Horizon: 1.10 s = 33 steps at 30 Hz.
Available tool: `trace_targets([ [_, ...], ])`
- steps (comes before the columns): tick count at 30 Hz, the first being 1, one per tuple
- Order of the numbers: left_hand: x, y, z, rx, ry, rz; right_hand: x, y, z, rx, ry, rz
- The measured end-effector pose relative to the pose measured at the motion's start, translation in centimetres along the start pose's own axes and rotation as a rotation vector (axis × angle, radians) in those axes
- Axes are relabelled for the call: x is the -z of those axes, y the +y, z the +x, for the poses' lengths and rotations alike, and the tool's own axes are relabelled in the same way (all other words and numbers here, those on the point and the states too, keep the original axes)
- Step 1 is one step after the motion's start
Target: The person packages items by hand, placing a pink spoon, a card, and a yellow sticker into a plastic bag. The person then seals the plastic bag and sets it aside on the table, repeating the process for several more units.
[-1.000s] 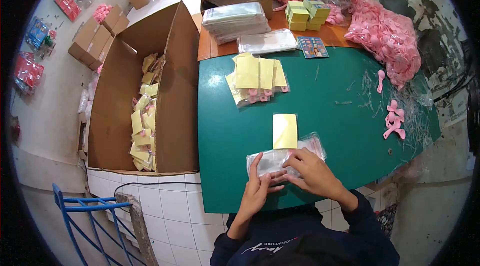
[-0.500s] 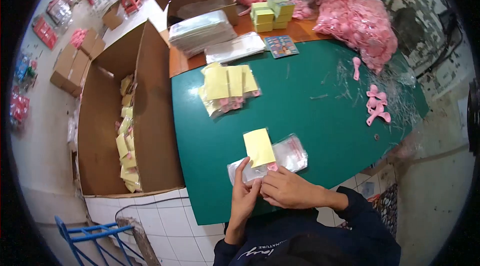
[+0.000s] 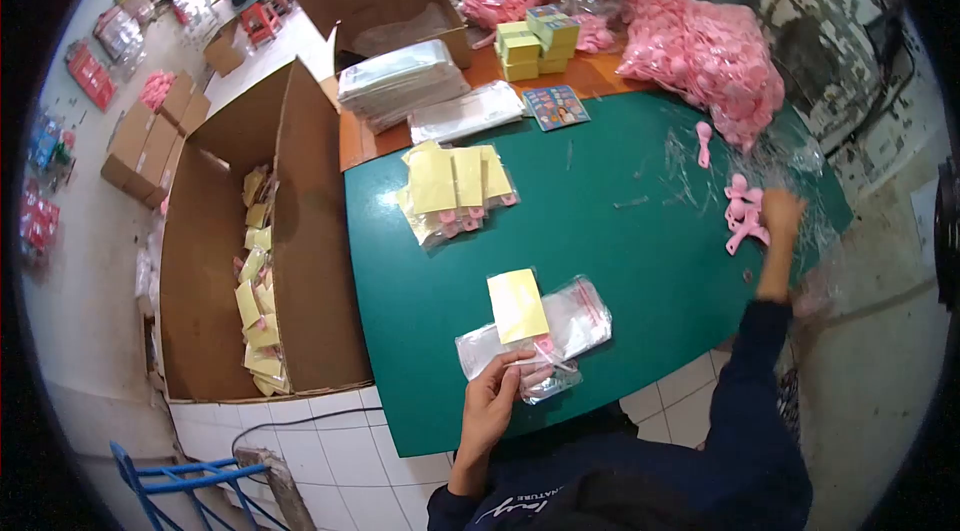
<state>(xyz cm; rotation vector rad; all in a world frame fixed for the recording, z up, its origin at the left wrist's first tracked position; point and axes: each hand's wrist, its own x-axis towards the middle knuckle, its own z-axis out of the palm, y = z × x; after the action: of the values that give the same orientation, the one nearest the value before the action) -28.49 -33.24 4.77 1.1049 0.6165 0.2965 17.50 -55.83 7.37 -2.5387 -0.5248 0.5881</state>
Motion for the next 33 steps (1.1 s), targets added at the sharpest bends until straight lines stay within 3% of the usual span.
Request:
trace_targets([
  [2, 0.1, -0.6, 0.2, 0.021, 0.004, 0.02, -2.7, -3.8, -3.5, 0.231, 0.248, -0.262],
  [4, 0.1, -0.9, 0.2, 0.037, 0.003, 0.0, -9.3, -11.9, -11.4, 0.655, 0.311, -0.078],
  [6, -0.3, -1.1, 0.1, 0.041, -0.003, -0.061, -14.8, -14.8, -16.4, 0.952, -0.023, 0.147],
  [8, -0.8, -0.7, -0.3, -0.001, -0.02, -0.093, -18.8, -15.6, -19.8, 0.959, -0.212, 0.199],
  [11, -0.1, -0.3, -1.1, -0.007, -0.059, -0.021, -21.1, -15.3, -20.2, 0.935, -0.098, 0.237],
  [15, 0.9, 0.0, -2.1, 0.026, -0.062, -0.034, -20.2, -15.3, -19.7, 0.907, -0.178, 0.422],
  [19, -0.5, 0.4, -1.8, -0.234, -0.053, 0.633, -20.5, -14.8, -20.0, 0.893, -0.26, 0.451],
  [20, -0.6, 0.1, -1.7, -0.21, -0.015, 0.718, -20.5, -14.8, -20.3, 0.893, -0.27, 0.448],
  [23, -1.0, -0.9, -1.7, -0.529, 0.176, 0.866, -20.4, -14.6, -20.7, 0.85, -0.257, 0.448],
  [29, -1.2, -1.5, -1.8, -0.413, 0.255, 0.612, -19.3, -14.6, -21.0, 0.779, -0.302, 0.519],
  [33, -0.9, -2.1, -2.3, -0.374, 0.222, 0.592, -20.8, -13.5, -21.9, 0.436, -0.475, 0.899],
])
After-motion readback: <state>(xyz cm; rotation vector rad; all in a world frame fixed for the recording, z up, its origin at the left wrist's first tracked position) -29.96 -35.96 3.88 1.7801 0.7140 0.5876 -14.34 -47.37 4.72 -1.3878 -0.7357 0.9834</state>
